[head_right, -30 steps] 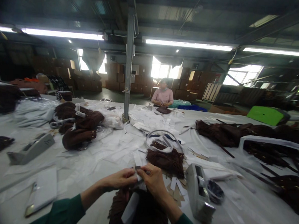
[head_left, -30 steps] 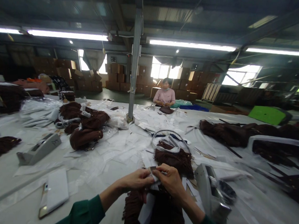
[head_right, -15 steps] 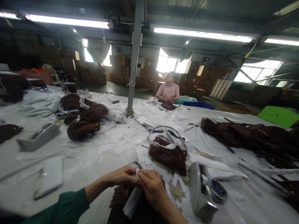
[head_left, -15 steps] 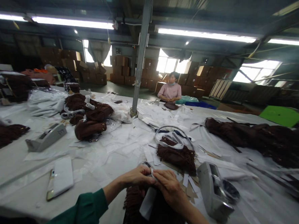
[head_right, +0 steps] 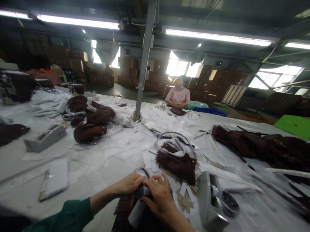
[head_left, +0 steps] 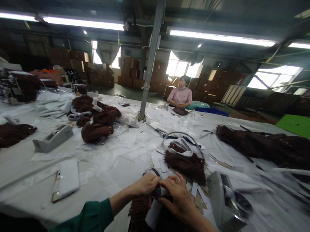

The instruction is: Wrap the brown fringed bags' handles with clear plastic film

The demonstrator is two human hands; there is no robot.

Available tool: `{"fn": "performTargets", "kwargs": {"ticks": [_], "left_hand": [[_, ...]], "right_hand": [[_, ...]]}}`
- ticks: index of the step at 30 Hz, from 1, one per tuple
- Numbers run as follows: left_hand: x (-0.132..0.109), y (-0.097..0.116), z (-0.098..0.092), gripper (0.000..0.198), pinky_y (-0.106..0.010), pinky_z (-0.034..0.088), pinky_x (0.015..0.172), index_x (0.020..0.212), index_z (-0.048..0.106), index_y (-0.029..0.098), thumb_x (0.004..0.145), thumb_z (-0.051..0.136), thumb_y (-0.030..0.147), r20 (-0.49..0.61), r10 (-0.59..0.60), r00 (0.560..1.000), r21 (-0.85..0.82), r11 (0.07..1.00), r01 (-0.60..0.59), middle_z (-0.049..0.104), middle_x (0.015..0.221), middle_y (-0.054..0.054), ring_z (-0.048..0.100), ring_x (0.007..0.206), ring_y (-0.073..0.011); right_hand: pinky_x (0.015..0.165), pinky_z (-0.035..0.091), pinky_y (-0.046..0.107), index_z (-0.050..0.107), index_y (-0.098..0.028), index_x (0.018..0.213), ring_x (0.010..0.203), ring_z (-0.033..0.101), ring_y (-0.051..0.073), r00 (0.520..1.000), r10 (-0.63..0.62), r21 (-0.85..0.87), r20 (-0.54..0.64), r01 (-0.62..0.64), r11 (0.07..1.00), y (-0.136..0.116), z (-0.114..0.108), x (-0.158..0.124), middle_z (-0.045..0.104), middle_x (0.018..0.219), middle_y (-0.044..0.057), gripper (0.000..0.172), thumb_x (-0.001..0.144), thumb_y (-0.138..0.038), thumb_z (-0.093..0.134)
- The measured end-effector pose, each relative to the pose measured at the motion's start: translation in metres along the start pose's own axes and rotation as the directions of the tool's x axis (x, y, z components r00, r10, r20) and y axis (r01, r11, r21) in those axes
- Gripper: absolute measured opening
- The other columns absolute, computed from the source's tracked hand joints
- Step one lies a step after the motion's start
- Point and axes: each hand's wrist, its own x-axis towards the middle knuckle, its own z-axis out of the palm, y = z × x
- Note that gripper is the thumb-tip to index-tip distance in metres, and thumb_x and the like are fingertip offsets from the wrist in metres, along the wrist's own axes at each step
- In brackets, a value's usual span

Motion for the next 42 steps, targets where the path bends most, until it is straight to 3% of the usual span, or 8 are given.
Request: {"fn": "performTargets", "kwargs": {"ticks": [11,16,21,25,30,34,38,42], "left_hand": [[-0.007,0.007,0.009,0.035,-0.024,0.028,0.050,0.056,0.051,0.016,0.085,0.038,0.030,-0.004,0.071,0.997,0.114,0.991,-0.070,0.045,0.055,0.002,0.040,0.052,-0.0110],[-0.019,0.021,0.007,0.041,-0.024,0.035,0.048,0.067,0.060,0.014,0.089,0.035,0.039,0.016,0.041,0.999,0.025,0.999,-0.041,0.048,0.055,0.000,0.045,0.050,-0.0123],[-0.043,0.050,0.005,0.029,-0.020,0.037,0.040,0.097,0.065,0.016,0.079,0.058,0.038,0.208,0.022,0.978,-0.245,0.969,0.030,0.060,0.079,-0.003,0.051,0.049,-0.0110],[-0.051,0.060,0.007,0.033,-0.019,0.039,0.039,0.108,0.064,0.016,0.078,0.056,0.028,0.119,0.073,0.990,-0.161,0.986,-0.053,0.062,0.087,-0.005,0.055,0.051,-0.0111],[-0.050,0.057,0.006,0.025,-0.020,0.042,0.051,0.096,0.069,0.014,0.075,0.057,0.022,0.021,0.163,0.986,0.118,0.979,-0.164,0.058,0.068,0.000,0.052,0.056,-0.0110],[-0.046,0.049,0.008,0.021,-0.020,0.041,0.055,0.088,0.069,0.014,0.072,0.057,0.020,-0.041,0.176,0.983,0.187,0.968,-0.166,0.058,0.067,0.001,0.053,0.062,-0.0128],[-0.042,0.038,0.011,0.011,-0.020,0.039,0.053,0.076,0.066,0.014,0.069,0.062,0.022,-0.152,0.146,0.978,0.156,0.980,-0.122,0.056,0.063,0.002,0.051,0.060,-0.0119],[-0.038,0.029,0.016,0.018,-0.019,0.036,0.042,0.073,0.060,0.014,0.069,0.064,0.031,-0.163,-0.007,0.987,-0.111,0.994,-0.011,0.052,0.055,0.003,0.049,0.045,-0.0099]], "right_hand": [[0.097,0.034,0.044,0.060,-0.021,0.068,0.080,0.057,0.021,0.985,0.172,0.102,0.019,-0.173,0.980,-0.022,-0.005,0.004,0.060,0.071,-0.001,0.009,0.065,-0.018,0.067],[0.105,0.019,0.060,0.067,-0.028,0.092,0.105,0.054,0.030,0.992,0.121,-0.016,-0.038,-0.122,0.992,-0.020,-0.006,-0.005,0.064,0.092,0.004,0.025,0.069,-0.020,0.071],[0.102,0.020,0.068,0.066,-0.034,0.107,0.117,0.049,0.036,0.990,0.073,-0.078,-0.119,-0.083,0.993,-0.012,0.001,-0.016,0.060,0.106,0.007,0.037,0.074,-0.019,0.068],[0.104,0.033,0.055,0.063,-0.029,0.112,0.112,0.055,0.029,0.992,0.100,0.214,-0.071,-0.083,0.973,-0.014,-0.006,-0.016,0.063,0.109,0.007,0.037,0.077,-0.018,0.062],[0.085,0.051,0.035,0.047,-0.021,0.133,0.092,0.066,0.021,0.963,0.268,0.520,-0.026,-0.216,0.826,-0.018,-0.024,-0.006,0.069,0.095,0.004,0.052,0.082,-0.021,0.058],[0.080,0.051,0.034,0.070,-0.023,0.092,0.082,0.065,0.020,0.975,0.138,0.358,-0.173,-0.068,0.931,-0.019,-0.021,0.000,0.071,0.086,0.004,0.016,0.089,-0.026,0.054],[0.074,0.051,0.034,0.067,-0.022,0.084,0.077,0.064,0.019,0.940,-0.040,0.182,-0.338,0.107,0.977,-0.018,-0.009,0.001,0.069,0.076,0.003,0.019,0.091,-0.019,0.050],[0.073,0.052,0.032,0.064,-0.020,0.088,0.083,0.064,0.019,0.920,-0.116,0.092,-0.374,0.162,0.983,-0.017,-0.004,0.001,0.068,0.079,0.004,0.017,0.091,-0.013,0.048]]}}
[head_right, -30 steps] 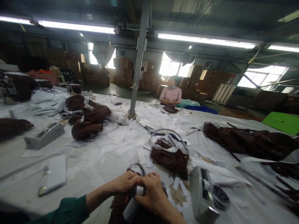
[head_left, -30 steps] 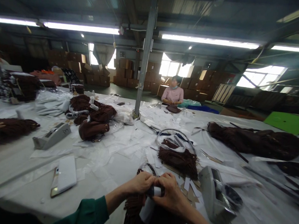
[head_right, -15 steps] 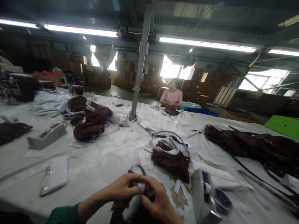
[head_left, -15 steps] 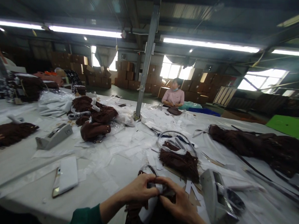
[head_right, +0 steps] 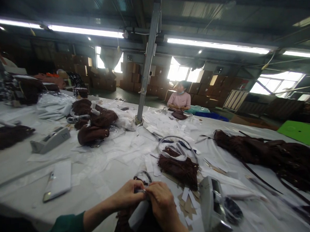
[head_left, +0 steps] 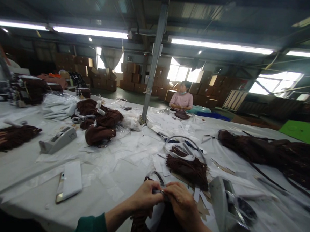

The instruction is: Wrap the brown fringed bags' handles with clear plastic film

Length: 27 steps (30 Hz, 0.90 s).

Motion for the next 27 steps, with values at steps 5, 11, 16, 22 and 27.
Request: {"fn": "performTargets", "kwargs": {"ticks": [5,11,16,22,27], "left_hand": [[0.001,-0.002,0.005,0.026,-0.019,0.033,0.029,0.073,0.052,0.016,0.067,0.063,0.039,0.091,-0.180,0.980,-0.337,0.920,0.200,0.048,0.050,0.005,0.046,0.029,-0.0110],[-0.001,0.002,0.004,0.032,-0.021,0.040,0.031,0.088,0.048,0.018,0.063,0.059,0.035,0.286,-0.181,0.941,-0.571,0.757,0.319,0.056,0.062,0.001,0.059,0.037,-0.0179],[-0.002,0.001,0.012,0.026,-0.020,0.038,0.028,0.082,0.048,0.018,0.065,0.060,0.033,0.228,-0.202,0.953,-0.519,0.803,0.294,0.050,0.055,0.005,0.050,0.029,-0.0125],[-0.013,-0.014,0.021,0.027,-0.018,0.035,0.028,0.084,0.049,0.018,0.070,0.062,0.037,0.219,-0.215,0.952,-0.489,0.820,0.297,0.051,0.058,0.006,0.048,0.028,-0.0094],[-0.013,-0.018,0.016,0.028,-0.015,0.028,0.026,0.078,0.051,0.016,0.073,0.062,0.042,0.124,-0.179,0.976,-0.434,0.875,0.215,0.048,0.050,0.007,0.041,0.025,-0.0068]], "right_hand": [[0.082,0.050,0.036,0.062,-0.019,0.105,0.097,0.064,0.021,0.986,-0.167,-0.160,0.003,0.165,0.973,0.002,-0.003,-0.002,0.071,0.096,0.006,0.029,0.089,-0.004,0.043],[0.099,0.036,0.042,0.055,-0.016,0.123,0.111,0.060,0.023,0.964,-0.267,-0.310,-0.004,0.253,0.917,0.001,-0.006,-0.013,0.070,0.108,0.008,0.044,0.083,0.000,0.044],[0.110,0.021,0.047,0.047,-0.011,0.133,0.122,0.053,0.024,0.971,-0.237,-0.354,0.029,0.232,0.906,-0.004,-0.008,-0.026,0.066,0.119,0.012,0.055,0.080,0.001,0.042],[0.114,0.013,0.050,0.047,-0.012,0.134,0.124,0.050,0.024,0.983,-0.165,-0.353,-0.075,0.129,0.927,-0.024,0.009,-0.050,0.064,0.123,0.011,0.053,0.081,-0.006,0.042],[0.109,0.029,0.043,0.053,-0.018,0.130,0.119,0.055,0.023,0.945,0.272,-0.273,-0.181,-0.314,0.909,0.016,-0.027,-0.083,0.063,0.124,0.009,0.042,0.089,-0.022,0.048]]}}
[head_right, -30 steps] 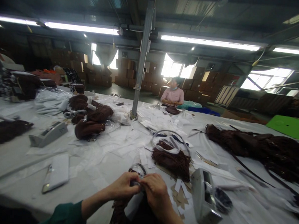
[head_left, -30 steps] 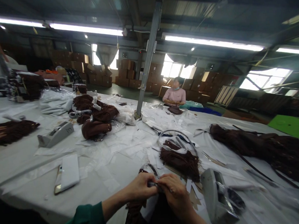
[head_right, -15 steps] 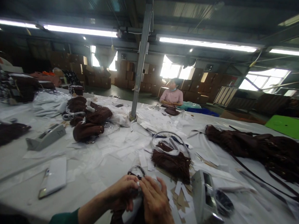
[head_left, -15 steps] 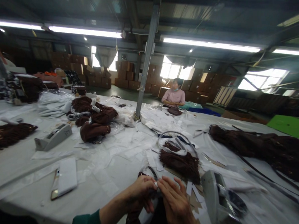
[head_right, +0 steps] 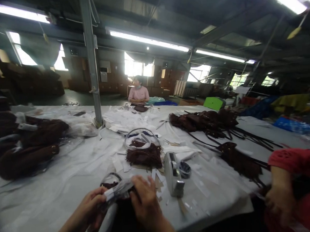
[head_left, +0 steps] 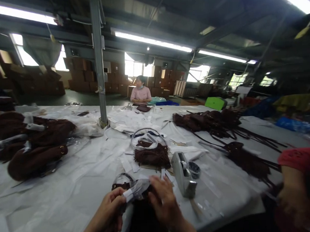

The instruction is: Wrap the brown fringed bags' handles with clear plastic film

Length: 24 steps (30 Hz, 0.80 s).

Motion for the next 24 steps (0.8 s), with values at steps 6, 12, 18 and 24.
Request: {"fn": "performTargets", "kwargs": {"ticks": [6,12,18,24], "left_hand": [[-0.006,0.007,0.007,0.030,-0.013,0.024,0.024,0.080,0.052,0.017,0.076,0.059,0.045,-0.077,0.005,0.997,0.014,1.000,-0.004,0.049,0.051,0.008,0.038,0.024,-0.0048],[-0.011,0.010,0.012,0.031,-0.011,0.023,0.024,0.082,0.050,0.017,0.076,0.061,0.046,-0.062,0.013,0.998,0.007,1.000,-0.013,0.048,0.050,0.008,0.037,0.023,-0.0041],[-0.014,0.007,0.006,0.033,-0.012,0.019,0.025,0.082,0.052,0.016,0.078,0.059,0.048,-0.060,0.028,0.998,0.058,0.998,-0.024,0.046,0.047,0.008,0.036,0.023,-0.0042],[-0.010,0.001,0.001,0.033,-0.012,0.014,0.027,0.080,0.052,0.016,0.076,0.060,0.048,-0.085,0.046,0.995,0.080,0.996,-0.039,0.048,0.047,0.007,0.036,0.023,-0.0040]], "right_hand": [[0.086,0.046,0.039,0.069,-0.008,0.104,0.103,0.060,0.032,0.427,0.875,0.117,-0.226,-0.880,0.460,0.138,-0.073,-0.015,0.070,0.103,0.017,0.050,0.080,-0.045,0.045],[0.053,0.042,0.028,0.071,-0.009,0.058,0.061,0.061,0.022,0.371,0.929,0.120,0.017,-0.923,0.366,0.175,-0.070,-0.026,0.065,0.055,0.008,0.039,0.070,-0.043,0.058],[0.056,0.043,0.028,0.075,-0.007,0.070,0.065,0.064,0.024,0.362,0.932,0.128,-0.027,-0.923,0.362,0.176,-0.065,-0.028,0.070,0.063,0.011,0.035,0.065,-0.039,0.063],[0.069,0.047,0.035,0.077,-0.011,0.077,0.081,0.067,0.032,0.380,0.918,0.109,-0.110,-0.914,0.392,0.152,-0.070,-0.049,0.074,0.078,0.013,0.041,0.066,-0.046,0.058]]}}
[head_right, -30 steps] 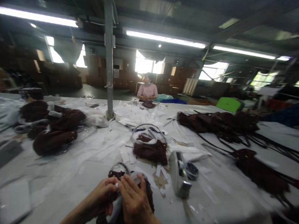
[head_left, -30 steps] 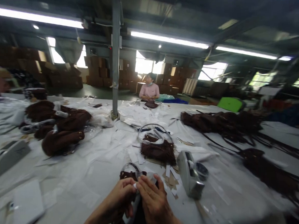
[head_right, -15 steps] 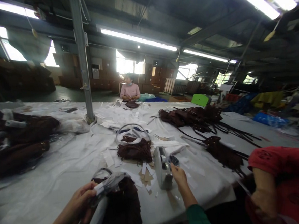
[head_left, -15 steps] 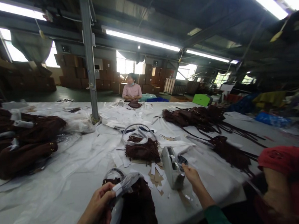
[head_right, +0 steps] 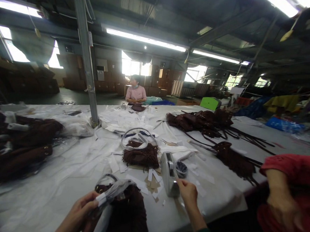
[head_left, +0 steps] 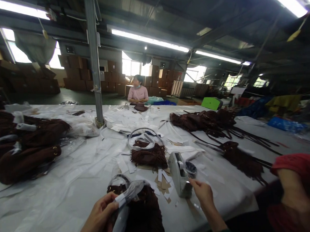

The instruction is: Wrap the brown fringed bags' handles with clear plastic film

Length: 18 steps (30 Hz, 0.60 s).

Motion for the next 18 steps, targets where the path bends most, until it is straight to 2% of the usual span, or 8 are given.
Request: {"fn": "performTargets", "kwargs": {"ticks": [4,6,7,10,12,14,18], "left_hand": [[-0.003,0.003,0.001,0.036,-0.014,0.015,0.025,0.082,0.050,0.017,0.077,0.058,0.052,-0.001,-0.037,0.999,0.002,0.999,0.037,0.052,0.049,0.006,0.039,0.022,-0.0069],[-0.005,0.005,0.003,0.036,-0.014,0.015,0.025,0.085,0.049,0.018,0.077,0.059,0.052,0.000,-0.042,0.999,-0.001,0.999,0.042,0.054,0.051,0.005,0.041,0.022,-0.0076],[-0.005,0.006,0.003,0.037,-0.014,0.015,0.025,0.085,0.049,0.018,0.076,0.059,0.052,0.001,-0.042,0.999,-0.004,0.999,0.042,0.054,0.051,0.005,0.041,0.022,-0.0073],[-0.006,0.006,0.005,0.038,-0.013,0.015,0.025,0.085,0.050,0.017,0.076,0.060,0.052,0.010,-0.046,0.999,-0.012,0.999,0.047,0.052,0.053,0.006,0.040,0.022,-0.0056],[-0.006,0.006,0.005,0.038,-0.012,0.016,0.025,0.084,0.051,0.017,0.076,0.060,0.053,0.014,-0.054,0.998,-0.012,0.998,0.054,0.051,0.052,0.007,0.039,0.023,-0.0050],[-0.006,0.006,0.006,0.038,-0.013,0.016,0.025,0.084,0.051,0.017,0.076,0.061,0.053,0.012,-0.057,0.998,-0.011,0.998,0.057,0.052,0.053,0.007,0.039,0.022,-0.0052],[-0.007,0.008,0.009,0.038,-0.013,0.016,0.024,0.084,0.050,0.018,0.076,0.061,0.053,0.025,-0.053,0.998,-0.014,0.998,0.053,0.052,0.052,0.007,0.040,0.022,-0.0060]], "right_hand": [[0.084,0.044,0.039,0.075,-0.012,0.073,0.099,0.061,0.036,0.996,-0.008,-0.018,-0.090,0.007,1.000,0.007,-0.001,-0.024,0.070,0.103,0.018,0.043,0.063,-0.050,0.058],[0.087,0.043,0.037,0.074,-0.015,0.070,0.104,0.059,0.035,0.994,-0.016,-0.005,-0.112,0.015,1.000,0.009,0.001,-0.032,0.066,0.114,0.017,0.040,0.062,-0.051,0.059],[0.085,0.044,0.035,0.074,-0.016,0.068,0.103,0.060,0.033,0.994,-0.013,0.006,-0.110,0.014,1.000,0.010,0.002,-0.035,0.067,0.112,0.015,0.038,0.062,-0.051,0.059],[0.065,0.047,0.031,0.073,-0.018,0.065,0.077,0.064,0.027,0.996,0.058,0.083,-0.071,-0.052,0.995,0.015,0.005,-0.040,0.072,0.077,0.009,0.038,0.061,-0.055,0.062],[0.050,0.043,0.029,0.071,-0.017,0.064,0.053,0.057,0.020,0.992,0.126,0.171,-0.030,-0.119,0.978,0.018,0.006,-0.041,0.062,0.052,0.004,0.043,0.059,-0.059,0.064],[0.041,0.036,0.026,0.068,-0.015,0.065,0.040,0.045,0.014,0.986,0.165,0.269,0.015,-0.162,0.949,0.021,0.008,-0.042,0.052,0.044,-0.001,0.051,0.056,-0.065,0.064],[0.035,0.027,0.024,0.062,-0.014,0.066,0.035,0.029,0.007,0.981,0.175,0.381,0.081,-0.193,0.904,0.023,0.012,-0.043,0.038,0.043,-0.008,0.062,0.051,-0.075,0.063]]}}
